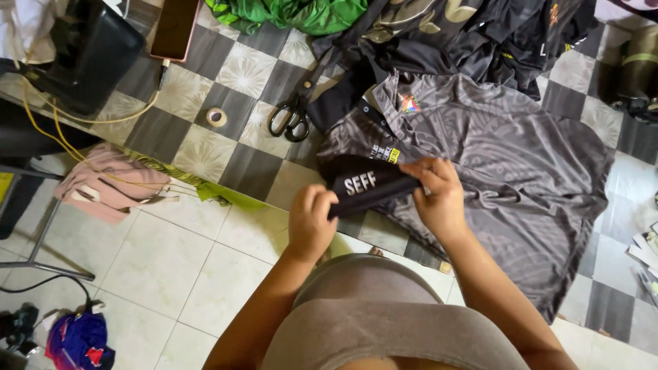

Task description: Folding a jersey, rolling it into a cylinder, and securing it with a paper label and tape.

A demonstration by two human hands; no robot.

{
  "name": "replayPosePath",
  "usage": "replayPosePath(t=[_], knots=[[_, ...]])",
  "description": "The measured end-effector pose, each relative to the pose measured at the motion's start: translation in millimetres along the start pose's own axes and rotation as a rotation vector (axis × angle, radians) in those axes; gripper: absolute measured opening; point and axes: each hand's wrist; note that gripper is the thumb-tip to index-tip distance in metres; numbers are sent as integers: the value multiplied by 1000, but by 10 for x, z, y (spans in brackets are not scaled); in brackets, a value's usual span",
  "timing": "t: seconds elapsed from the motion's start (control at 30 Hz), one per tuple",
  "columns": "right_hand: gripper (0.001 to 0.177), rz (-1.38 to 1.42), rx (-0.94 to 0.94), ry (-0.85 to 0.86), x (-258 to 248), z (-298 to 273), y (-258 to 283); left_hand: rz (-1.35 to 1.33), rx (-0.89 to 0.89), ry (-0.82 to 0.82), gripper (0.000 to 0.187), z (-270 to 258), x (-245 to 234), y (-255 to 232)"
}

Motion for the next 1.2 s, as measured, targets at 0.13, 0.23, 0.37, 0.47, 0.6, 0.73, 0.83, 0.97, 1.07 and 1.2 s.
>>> replayPosePath(t=[0.13, 0.23, 0.37, 0.47, 0.6, 0.73, 0.83, 0.97, 1.07, 1.2], knots=[[50, 80, 131, 125, 365, -470, -486, 23, 209, 346, 39, -292, 108, 60], [52, -45, 97, 212, 433, -666, -590, 24, 198, 433, 19, -515, 199, 118], [49, 17, 44, 285, 174, -637, -422, -91, 132, 374, 31, -367, -6, -39], [63, 26, -51, 315, 43, -552, -208, -154, 214, 291, 11, -287, 75, -92], [41, 44, -160, 208, 277, -548, -27, -112, 279, 372, 38, -283, 402, -6], [55, -217, -157, 299, 648, -806, -404, 128, 146, 566, 74, -249, 322, 147], [53, -270, -188, 283, 645, -831, -415, 133, 87, 684, 80, -293, 382, 199], [52, -300, -184, 212, 556, -848, -422, 64, 64, 754, 76, -144, 346, 43], [54, -207, -52, 182, 203, -947, -450, 72, 131, 548, 70, -50, 507, -145], [56, -180, 180, 42, -488, -1364, -808, 131, 195, 537, 68, 89, 886, -458]])
Point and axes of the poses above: each hand's wrist, its own z-axis towards the middle knuckle, its own x-axis out of the palm, y = z × x, and after that the axes turned 4 degrees about -z, right-handed
